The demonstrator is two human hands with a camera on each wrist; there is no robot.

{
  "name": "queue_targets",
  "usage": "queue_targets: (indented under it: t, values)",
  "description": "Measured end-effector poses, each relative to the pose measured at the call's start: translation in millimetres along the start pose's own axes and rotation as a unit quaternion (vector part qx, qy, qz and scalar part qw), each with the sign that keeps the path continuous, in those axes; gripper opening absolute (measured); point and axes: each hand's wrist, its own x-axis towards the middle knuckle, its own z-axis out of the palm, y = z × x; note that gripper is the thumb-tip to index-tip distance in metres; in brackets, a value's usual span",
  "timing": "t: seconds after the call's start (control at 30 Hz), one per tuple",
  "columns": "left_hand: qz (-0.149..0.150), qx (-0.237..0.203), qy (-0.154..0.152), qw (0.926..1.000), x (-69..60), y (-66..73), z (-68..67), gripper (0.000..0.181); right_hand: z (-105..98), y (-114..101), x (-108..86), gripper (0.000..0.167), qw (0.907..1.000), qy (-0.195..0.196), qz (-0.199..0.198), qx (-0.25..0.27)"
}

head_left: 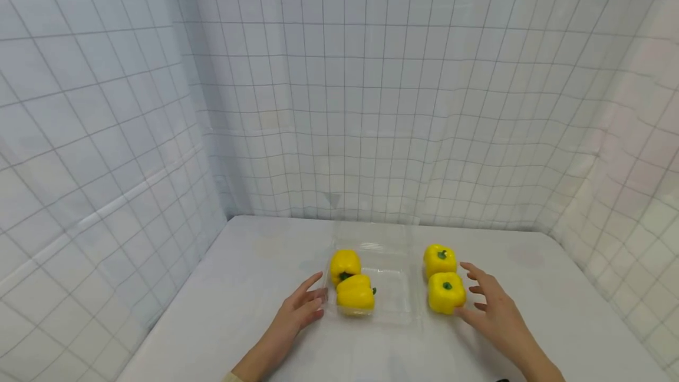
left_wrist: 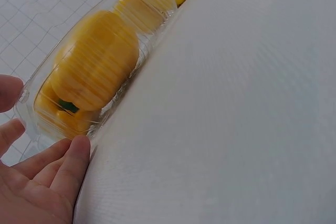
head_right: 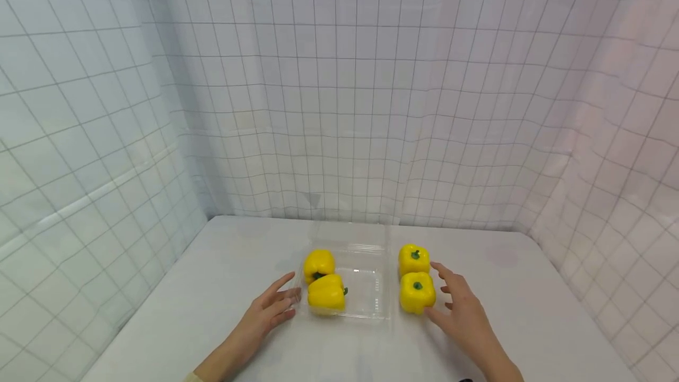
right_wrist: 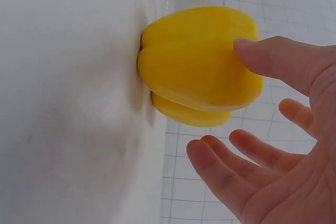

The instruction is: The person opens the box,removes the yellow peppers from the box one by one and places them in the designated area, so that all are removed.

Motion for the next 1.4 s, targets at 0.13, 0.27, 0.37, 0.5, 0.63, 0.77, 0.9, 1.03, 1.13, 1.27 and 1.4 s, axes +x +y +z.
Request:
queue_targets:
  t: [0.13, 0.27, 0.37, 0.5, 0.63, 0.77, 0.9, 1.03, 1.13, 1.27, 1.4]
  values:
    - [-0.003, 0.004, 0.004, 1.0, -1.9, 1.2, -1.4, 0.066, -5, -4, -0.3, 0.091, 0.9996, 0.013, -0.017, -0.017]
    - [-0.002, 0.001, 0.002, 1.0, -1.1, 1.2, -0.5, 0.067, -12, -6, 0.0, 0.091, 0.9993, 0.014, -0.022, -0.027]
    - [-0.004, -0.001, 0.002, 1.0, -1.2, 0.7, 0.2, 0.067, -17, -7, 0.1, 0.091, 0.999, 0.015, -0.028, -0.032]
    - [-0.005, -0.002, 0.003, 1.0, -1.5, -0.4, 1.3, 0.066, -22, -7, 0.0, 0.091, 0.9981, 0.018, -0.047, -0.036]
    - [-0.005, -0.004, 0.004, 1.0, -1.4, -1.2, 1.7, 0.065, -24, -10, 4.0, 0.09, 0.9961, 0.024, -0.07, -0.048]
    - [-0.002, -0.004, 0.007, 1.0, -1.2, -0.7, 1.6, 0.065, -25, -17, 9.6, 0.089, 0.994, 0.022, -0.081, -0.07]
    - [0.001, -0.001, 0.008, 1.0, -1.6, -0.1, 1.1, 0.066, -27, -27, 14.7, 0.088, 0.9923, 0.012, -0.086, -0.089]
    - [-0.001, 0.0, 0.01, 1.0, -0.1, -0.4, 0.4, 0.065, -29, -36, 21.0, 0.085, 0.9905, 0.01, -0.1, -0.093]
    - [-0.002, -0.001, 0.011, 0.9999, 0.8, -1.1, 0.3, 0.065, -30, -42, 25.9, 0.083, 0.9892, 0.008, -0.11, -0.097]
    - [-0.002, 0.0, 0.009, 1.0, 1.0, -1.6, 0.4, 0.066, -29, -51, 31.6, 0.082, 0.9883, 0.003, -0.114, -0.101]
    - [-0.002, 0.001, 0.008, 1.0, 1.1, -1.9, 0.4, 0.066, -26, -61, 34.9, 0.081, 0.988, 0.001, -0.121, -0.096]
